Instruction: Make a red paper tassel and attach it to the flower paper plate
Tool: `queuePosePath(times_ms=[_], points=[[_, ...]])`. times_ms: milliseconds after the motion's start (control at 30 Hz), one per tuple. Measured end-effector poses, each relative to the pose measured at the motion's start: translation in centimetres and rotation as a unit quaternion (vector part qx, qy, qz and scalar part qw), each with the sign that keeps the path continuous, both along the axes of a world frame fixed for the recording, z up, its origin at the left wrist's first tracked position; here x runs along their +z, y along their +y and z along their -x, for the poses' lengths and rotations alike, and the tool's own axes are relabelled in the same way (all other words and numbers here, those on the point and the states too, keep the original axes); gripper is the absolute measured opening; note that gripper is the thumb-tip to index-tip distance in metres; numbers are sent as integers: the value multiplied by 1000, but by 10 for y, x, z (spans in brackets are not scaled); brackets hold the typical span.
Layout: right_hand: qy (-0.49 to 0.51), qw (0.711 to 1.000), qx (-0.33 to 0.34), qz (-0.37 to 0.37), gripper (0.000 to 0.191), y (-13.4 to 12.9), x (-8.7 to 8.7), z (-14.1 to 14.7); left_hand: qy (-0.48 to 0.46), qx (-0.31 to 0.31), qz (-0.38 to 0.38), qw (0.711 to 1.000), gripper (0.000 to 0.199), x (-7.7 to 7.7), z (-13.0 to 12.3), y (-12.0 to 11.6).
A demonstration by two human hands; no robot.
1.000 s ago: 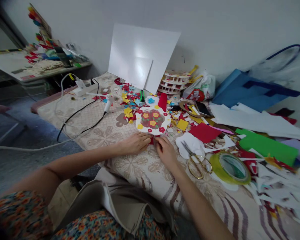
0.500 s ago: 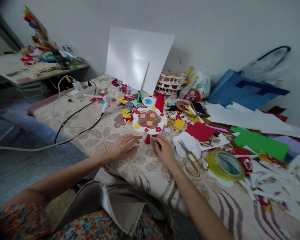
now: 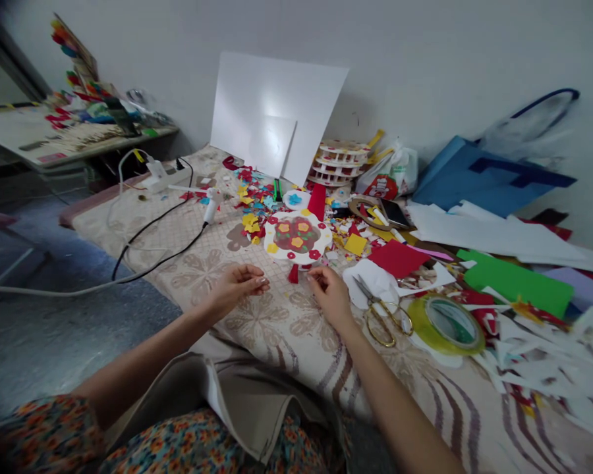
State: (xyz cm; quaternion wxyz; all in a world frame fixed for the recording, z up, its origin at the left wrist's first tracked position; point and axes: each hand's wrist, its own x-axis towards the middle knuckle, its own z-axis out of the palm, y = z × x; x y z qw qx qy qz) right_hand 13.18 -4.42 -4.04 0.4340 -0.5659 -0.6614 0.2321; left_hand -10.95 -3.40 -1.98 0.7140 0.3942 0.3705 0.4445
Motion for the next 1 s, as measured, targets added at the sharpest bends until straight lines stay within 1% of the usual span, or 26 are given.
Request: queuePosePath(times_ms=[67, 133, 233, 300, 367, 433, 467, 533, 633, 700, 767, 833, 867, 933, 1000], points=[[11, 1000, 0, -3, 17, -3, 2, 1, -40, -10, 46, 998, 31, 4, -4, -2], [25, 1000, 4, -2, 17, -8, 7, 6, -64, -20, 74, 995, 24, 8, -8, -5], [55, 998, 27, 9, 20, -19, 15, 19, -86, -26, 92, 992, 15, 13, -11, -10], [69, 996, 49, 12, 21, -27, 21, 30, -102, -27, 98, 990, 12, 15, -14, -15], [64, 996, 59, -11, 25, -35, 25, 41, -122, -29, 98, 987, 13, 17, -17, -21], [32, 997, 53, -50, 31, -41, 28, 50, -140, -34, 98, 985, 15, 17, -21, -26], [11, 996, 49, -67, 31, -44, 29, 53, -147, -36, 100, 983, 16, 16, -23, -28], [-25, 995, 44, -91, 25, -46, 31, 56, -159, -39, 107, 981, 19, 15, -26, -31], [-54, 991, 41, -118, 15, -47, 33, 56, -171, -39, 121, 977, 21, 13, -28, -34], [-64, 987, 38, -141, 11, -47, 33, 54, -174, -56, 130, 975, 22, 13, -29, -36], [-67, 984, 37, -161, 13, -46, 34, 51, -176, -82, 142, 971, 25, 14, -30, -37], [-46, 984, 22, -169, 14, -46, 35, 48, -177, -102, 152, 967, 27, 17, -29, -39], [-22, 985, 3, -169, 14, -45, 37, 45, -177, -109, 153, 966, 28, 18, -29, -39], [40, 986, -48, -156, 14, -45, 40, 40, -176, -121, 144, 966, 30, 21, -29, -40], [75, 985, -74, -134, 15, -45, 43, 36, -173, -130, 129, 968, 32, 23, -29, -41]])
